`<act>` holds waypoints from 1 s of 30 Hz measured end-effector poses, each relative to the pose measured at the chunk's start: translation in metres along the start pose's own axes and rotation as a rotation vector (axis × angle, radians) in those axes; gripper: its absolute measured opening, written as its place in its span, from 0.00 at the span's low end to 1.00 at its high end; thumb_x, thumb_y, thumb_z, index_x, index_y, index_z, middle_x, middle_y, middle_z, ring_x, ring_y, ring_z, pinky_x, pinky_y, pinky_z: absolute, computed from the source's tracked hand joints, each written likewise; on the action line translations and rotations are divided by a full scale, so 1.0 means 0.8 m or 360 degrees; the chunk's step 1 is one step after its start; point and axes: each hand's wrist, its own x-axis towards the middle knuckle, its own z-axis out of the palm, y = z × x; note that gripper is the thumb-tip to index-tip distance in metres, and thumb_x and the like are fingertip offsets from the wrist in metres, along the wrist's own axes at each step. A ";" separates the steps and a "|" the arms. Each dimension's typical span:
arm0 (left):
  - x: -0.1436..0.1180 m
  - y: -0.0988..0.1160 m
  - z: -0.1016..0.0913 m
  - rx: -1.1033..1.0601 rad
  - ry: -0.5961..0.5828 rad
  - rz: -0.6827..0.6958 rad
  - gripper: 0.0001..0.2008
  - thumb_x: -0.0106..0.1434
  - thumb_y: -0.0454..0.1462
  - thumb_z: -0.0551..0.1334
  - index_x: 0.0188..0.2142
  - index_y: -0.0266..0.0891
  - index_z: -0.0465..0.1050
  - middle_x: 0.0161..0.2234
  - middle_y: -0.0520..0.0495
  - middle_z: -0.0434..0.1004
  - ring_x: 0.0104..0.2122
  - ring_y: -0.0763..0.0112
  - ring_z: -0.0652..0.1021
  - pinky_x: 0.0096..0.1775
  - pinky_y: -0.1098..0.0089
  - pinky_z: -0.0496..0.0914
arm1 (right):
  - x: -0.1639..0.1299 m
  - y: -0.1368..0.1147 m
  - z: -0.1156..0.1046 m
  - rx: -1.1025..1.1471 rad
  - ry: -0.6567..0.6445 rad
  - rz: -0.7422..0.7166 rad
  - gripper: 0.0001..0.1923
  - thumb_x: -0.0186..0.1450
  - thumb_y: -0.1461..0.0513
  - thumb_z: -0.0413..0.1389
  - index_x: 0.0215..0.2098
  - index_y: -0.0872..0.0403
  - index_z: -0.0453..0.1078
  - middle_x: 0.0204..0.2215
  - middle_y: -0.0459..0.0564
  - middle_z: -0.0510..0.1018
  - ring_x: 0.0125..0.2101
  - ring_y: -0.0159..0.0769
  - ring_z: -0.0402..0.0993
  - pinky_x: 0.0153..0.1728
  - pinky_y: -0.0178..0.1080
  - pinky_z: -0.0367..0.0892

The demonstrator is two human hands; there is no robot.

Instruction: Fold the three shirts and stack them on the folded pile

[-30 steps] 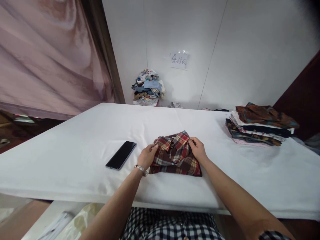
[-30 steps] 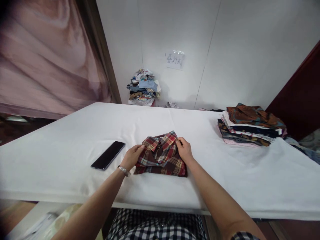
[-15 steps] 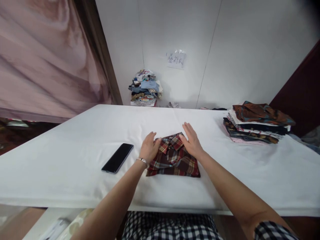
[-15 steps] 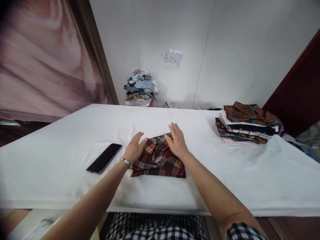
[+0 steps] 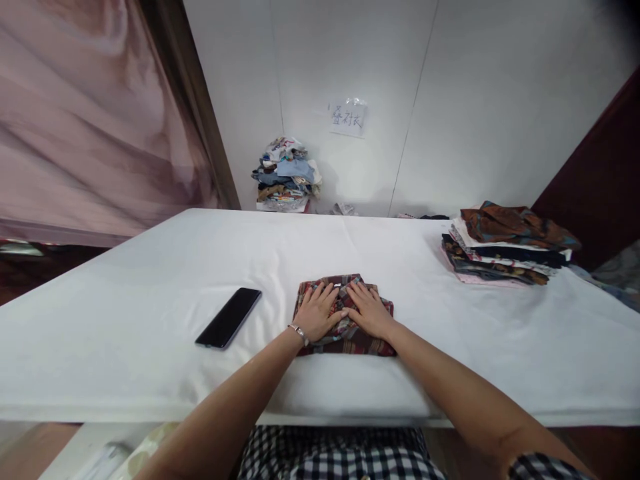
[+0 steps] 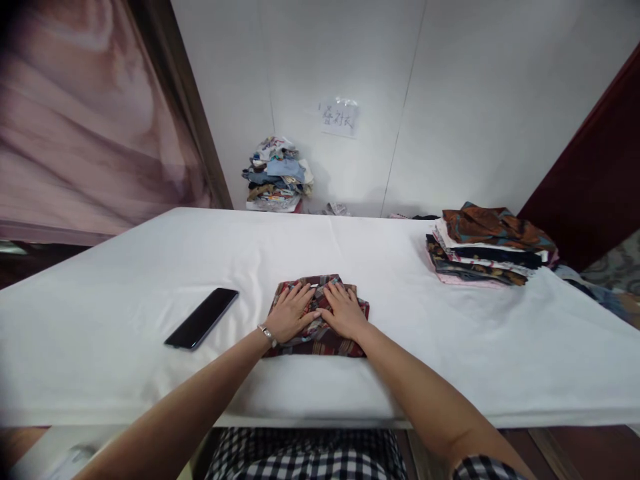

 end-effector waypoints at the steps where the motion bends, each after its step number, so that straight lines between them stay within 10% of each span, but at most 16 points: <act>1: 0.000 0.000 0.000 -0.0013 0.0004 -0.0007 0.33 0.64 0.55 0.47 0.62 0.40 0.56 0.64 0.42 0.54 0.64 0.54 0.53 0.61 0.48 0.48 | 0.000 0.001 -0.002 0.0071 0.0011 -0.0015 0.34 0.67 0.46 0.41 0.66 0.53 0.50 0.67 0.52 0.46 0.66 0.43 0.37 0.63 0.55 0.34; 8: -0.002 -0.011 -0.008 -0.0389 0.0068 -0.0149 0.27 0.67 0.49 0.47 0.61 0.39 0.58 0.64 0.42 0.56 0.64 0.60 0.54 0.62 0.52 0.49 | -0.046 0.053 -0.025 0.0622 0.0688 0.0353 0.28 0.64 0.49 0.49 0.58 0.52 0.64 0.61 0.54 0.62 0.61 0.43 0.56 0.60 0.49 0.53; 12: -0.012 -0.016 -0.012 -0.0445 0.0327 -0.0341 0.29 0.66 0.50 0.48 0.60 0.37 0.59 0.64 0.38 0.55 0.64 0.58 0.54 0.61 0.52 0.52 | -0.084 0.079 -0.019 0.0881 0.0644 0.0729 0.30 0.60 0.52 0.54 0.58 0.54 0.63 0.46 0.56 0.77 0.44 0.43 0.74 0.47 0.46 0.68; 20: -0.029 -0.005 0.003 -0.0372 0.0314 -0.0499 0.30 0.64 0.50 0.52 0.61 0.38 0.58 0.65 0.37 0.49 0.64 0.53 0.52 0.59 0.49 0.55 | -0.048 0.041 -0.011 0.1213 0.0639 0.0339 0.27 0.57 0.60 0.55 0.56 0.51 0.64 0.46 0.48 0.77 0.45 0.38 0.73 0.47 0.42 0.67; 30: -0.037 -0.003 0.003 -0.0393 0.0393 -0.0535 0.30 0.64 0.50 0.52 0.60 0.36 0.59 0.65 0.36 0.51 0.63 0.51 0.55 0.59 0.49 0.57 | -0.053 0.023 -0.022 -0.0120 0.0312 0.0570 0.16 0.66 0.56 0.45 0.44 0.52 0.69 0.39 0.55 0.73 0.38 0.42 0.72 0.37 0.42 0.66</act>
